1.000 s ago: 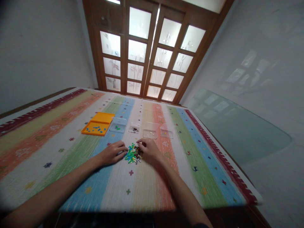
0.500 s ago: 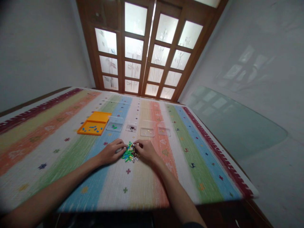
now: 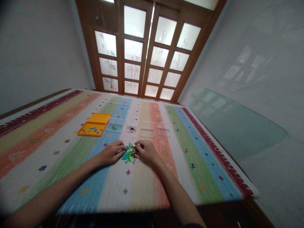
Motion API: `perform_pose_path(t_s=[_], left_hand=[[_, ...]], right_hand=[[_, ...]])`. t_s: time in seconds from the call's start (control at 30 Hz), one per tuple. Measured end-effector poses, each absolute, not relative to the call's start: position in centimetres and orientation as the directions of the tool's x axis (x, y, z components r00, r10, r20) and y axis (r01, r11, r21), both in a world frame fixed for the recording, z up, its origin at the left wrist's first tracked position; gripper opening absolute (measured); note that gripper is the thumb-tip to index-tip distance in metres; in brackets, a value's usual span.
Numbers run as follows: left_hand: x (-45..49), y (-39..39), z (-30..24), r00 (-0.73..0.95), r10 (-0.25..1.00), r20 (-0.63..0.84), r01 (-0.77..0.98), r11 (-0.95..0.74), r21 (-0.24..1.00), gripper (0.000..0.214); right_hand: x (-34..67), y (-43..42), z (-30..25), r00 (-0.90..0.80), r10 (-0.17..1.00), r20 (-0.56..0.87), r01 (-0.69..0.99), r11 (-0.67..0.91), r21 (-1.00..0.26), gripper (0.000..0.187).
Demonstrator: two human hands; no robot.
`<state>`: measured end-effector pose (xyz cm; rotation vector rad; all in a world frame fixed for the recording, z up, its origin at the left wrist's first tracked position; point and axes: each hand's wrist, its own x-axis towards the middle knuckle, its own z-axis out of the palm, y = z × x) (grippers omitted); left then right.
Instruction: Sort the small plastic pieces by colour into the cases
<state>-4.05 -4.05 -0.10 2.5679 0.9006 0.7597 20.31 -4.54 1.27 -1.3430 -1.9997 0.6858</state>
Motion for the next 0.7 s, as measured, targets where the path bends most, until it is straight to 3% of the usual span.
perform_pose_path(t_s=[0.37,0.5,0.7], left_hand=[[-5.1,-3.0,0.5,0.619,0.677,0.397,0.451,-0.721,0.526,0.018],[-7.0,-0.4,1.1,0.501,0.722,0.477,0.549,-0.691,0.470,0.019],[-9.8,3.9,2.6,0.345,0.754,0.559,0.772,-0.567,0.289,0.020]], right_hand=[[20.2,-4.7,1.3,-0.285,0.942,0.178,0.610,0.322,-0.724,0.024],[20.3,-4.6,1.3,-0.284,0.945,0.166,0.601,0.310,-0.736,0.024],[20.3,-4.6,1.2,-0.303,0.937,0.176,0.622,0.334,-0.709,0.024]])
